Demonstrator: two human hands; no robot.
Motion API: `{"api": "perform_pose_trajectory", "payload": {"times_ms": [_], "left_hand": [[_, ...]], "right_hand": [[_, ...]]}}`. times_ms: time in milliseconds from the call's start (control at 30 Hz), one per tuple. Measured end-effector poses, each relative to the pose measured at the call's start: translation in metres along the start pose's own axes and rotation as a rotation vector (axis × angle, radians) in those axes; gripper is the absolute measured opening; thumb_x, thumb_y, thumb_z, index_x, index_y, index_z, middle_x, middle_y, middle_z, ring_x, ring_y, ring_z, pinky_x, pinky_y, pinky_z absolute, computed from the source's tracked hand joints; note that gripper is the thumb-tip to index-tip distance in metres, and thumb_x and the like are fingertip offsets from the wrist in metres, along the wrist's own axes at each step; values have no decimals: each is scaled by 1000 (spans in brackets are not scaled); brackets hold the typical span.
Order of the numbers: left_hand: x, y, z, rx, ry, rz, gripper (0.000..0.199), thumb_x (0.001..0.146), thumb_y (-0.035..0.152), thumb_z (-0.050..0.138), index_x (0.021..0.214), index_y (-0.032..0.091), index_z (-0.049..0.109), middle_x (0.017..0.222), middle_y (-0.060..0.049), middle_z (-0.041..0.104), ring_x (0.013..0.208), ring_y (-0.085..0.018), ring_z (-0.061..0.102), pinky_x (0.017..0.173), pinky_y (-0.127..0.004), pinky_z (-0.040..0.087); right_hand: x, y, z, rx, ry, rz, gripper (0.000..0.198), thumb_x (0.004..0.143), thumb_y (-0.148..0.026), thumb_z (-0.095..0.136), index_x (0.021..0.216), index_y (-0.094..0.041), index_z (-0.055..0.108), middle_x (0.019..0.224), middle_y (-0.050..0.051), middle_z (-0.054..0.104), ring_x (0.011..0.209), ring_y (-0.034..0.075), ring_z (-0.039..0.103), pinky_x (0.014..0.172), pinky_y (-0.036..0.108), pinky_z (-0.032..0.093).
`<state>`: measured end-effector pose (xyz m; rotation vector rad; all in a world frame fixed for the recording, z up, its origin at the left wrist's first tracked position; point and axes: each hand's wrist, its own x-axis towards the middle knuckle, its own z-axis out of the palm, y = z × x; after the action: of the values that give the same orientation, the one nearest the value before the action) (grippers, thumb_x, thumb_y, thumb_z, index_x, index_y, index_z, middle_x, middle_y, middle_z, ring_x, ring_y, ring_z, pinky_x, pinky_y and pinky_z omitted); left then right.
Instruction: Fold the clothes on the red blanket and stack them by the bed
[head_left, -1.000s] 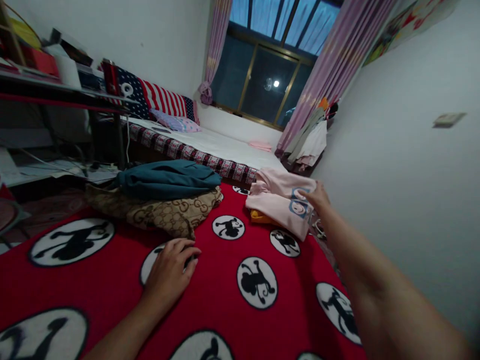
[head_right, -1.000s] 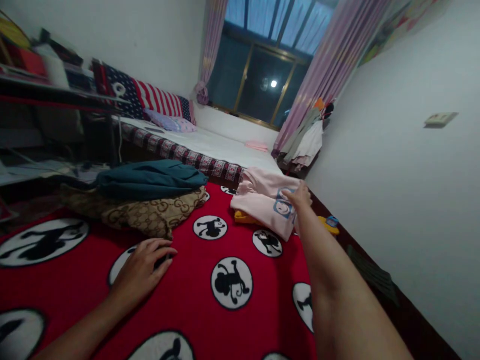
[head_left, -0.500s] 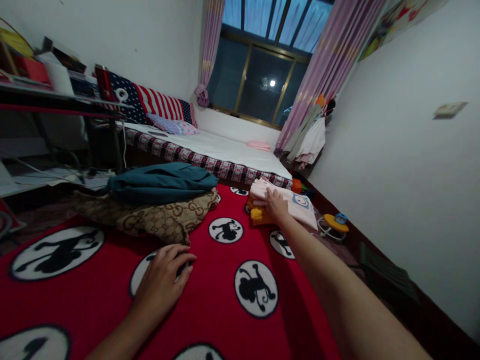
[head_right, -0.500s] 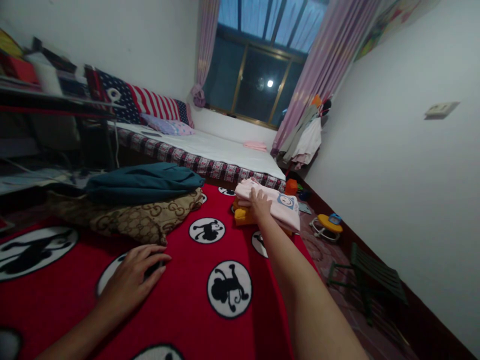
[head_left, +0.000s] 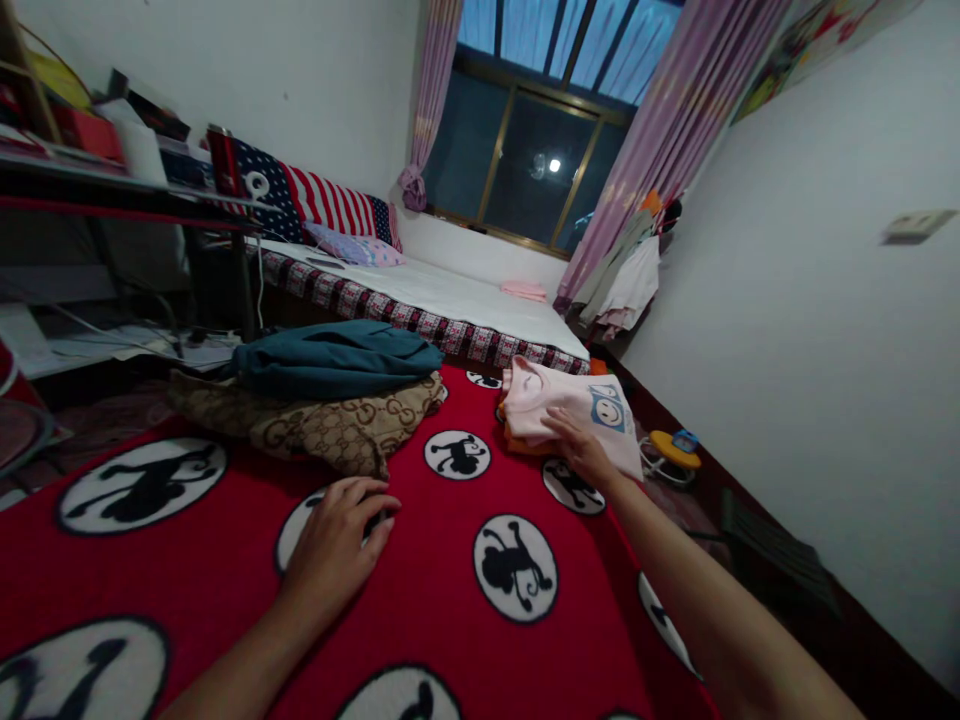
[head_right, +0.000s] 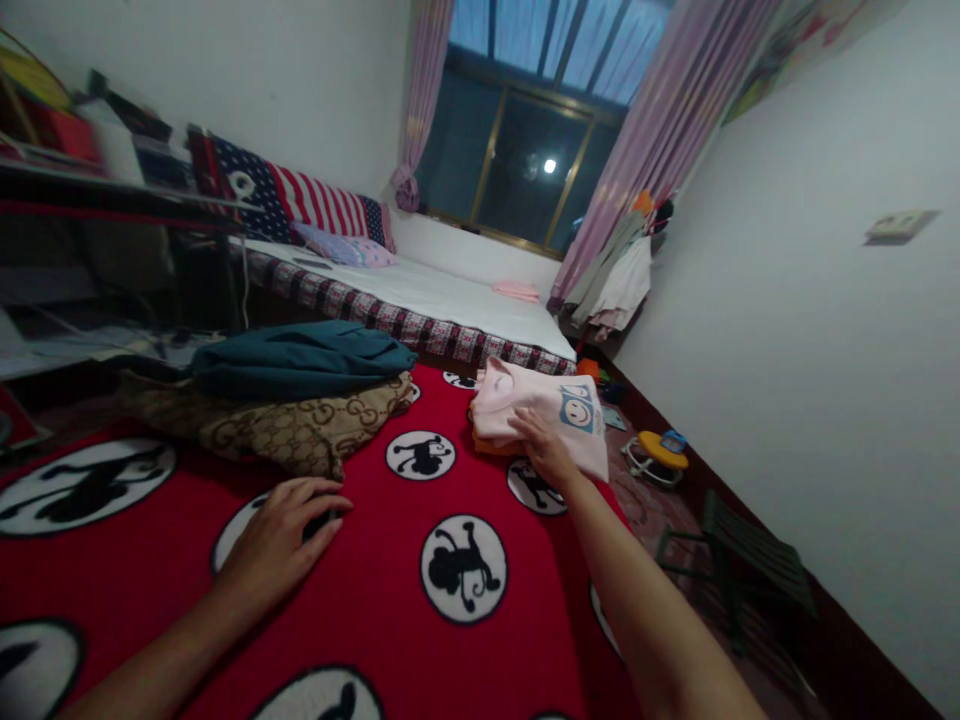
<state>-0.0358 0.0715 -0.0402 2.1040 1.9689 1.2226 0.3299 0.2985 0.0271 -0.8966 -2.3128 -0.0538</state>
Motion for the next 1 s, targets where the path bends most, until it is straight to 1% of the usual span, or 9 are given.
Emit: {"api": "perform_pose_trajectory", "payload": {"times_ms": [33,100,233,333,433,633,800,900,1000], "left_hand": [[0,-1,0,0,0,4,20,83,26,56,92,26,74,110,-5,67,111,-27,52,98,-45,44],[0,-2,1,2,-1,10,20,83,27,56,92,26,74,110,-5,67,111,-27,52,98,-45,44],[1,-3,1,10,-3,14,21,84,29,55,91,26,74,110,-5,67,110,-27,53,97,-45,44],[1,-3,1,6,-3,16,21,84,29,55,91,26,74,109,-6,67,110,-27,53,97,-45,44],[1,-4,1,4,-1,16,21,83,29,55,91,26,74,110,-6,67,110,-27,53,97,-45,44],[0,-4,1,16,-5,21,21,84,29,55,91,26,74,110,-5,67,110,-27,52,98,-45,44],[0,-3,0,12,-9,21,21,84,29,55,92,27,74,110,-4,67,111,-27,52,98,-45,43],[1,-3,0,17,-4,19,20,83,29,55,91,27,74,110,-4,67,111,-27,52,98,-45,43],[1,-3,0,16,-7,16,20,83,27,55,91,26,74,109,-5,68,110,-27,52,97,-44,44]], "right_hand": [[-8,-1,-1,-3,-45,-16,44,83,-22,42,121,-22,64,136,7,58,130,22,49,107,42,39],[-20,0,-9,-110,66,93,40,84,-24,41,116,-21,66,137,8,57,132,23,45,109,46,35],[-24,13,-30,-443,471,717,53,79,-36,54,126,-11,58,139,21,51,131,35,42,107,55,32],[-16,25,-41,-387,368,987,71,66,-37,69,129,-7,55,117,22,64,106,35,60,88,47,49],[-3,33,-53,-333,281,930,53,69,-26,65,120,-13,63,99,13,70,88,27,65,76,37,52],[27,28,-62,-459,240,908,42,78,-23,59,119,-21,67,130,20,55,120,35,50,97,56,38],[61,-25,-4,-627,239,693,60,92,-56,41,142,-24,46,155,17,28,141,37,22,107,63,22],[67,-54,41,-554,-19,673,68,89,-66,35,150,-34,32,158,10,22,144,39,13,106,67,17],[69,-66,66,-535,-178,734,78,87,-71,33,153,-32,22,161,10,13,146,41,1,107,69,7]]}}
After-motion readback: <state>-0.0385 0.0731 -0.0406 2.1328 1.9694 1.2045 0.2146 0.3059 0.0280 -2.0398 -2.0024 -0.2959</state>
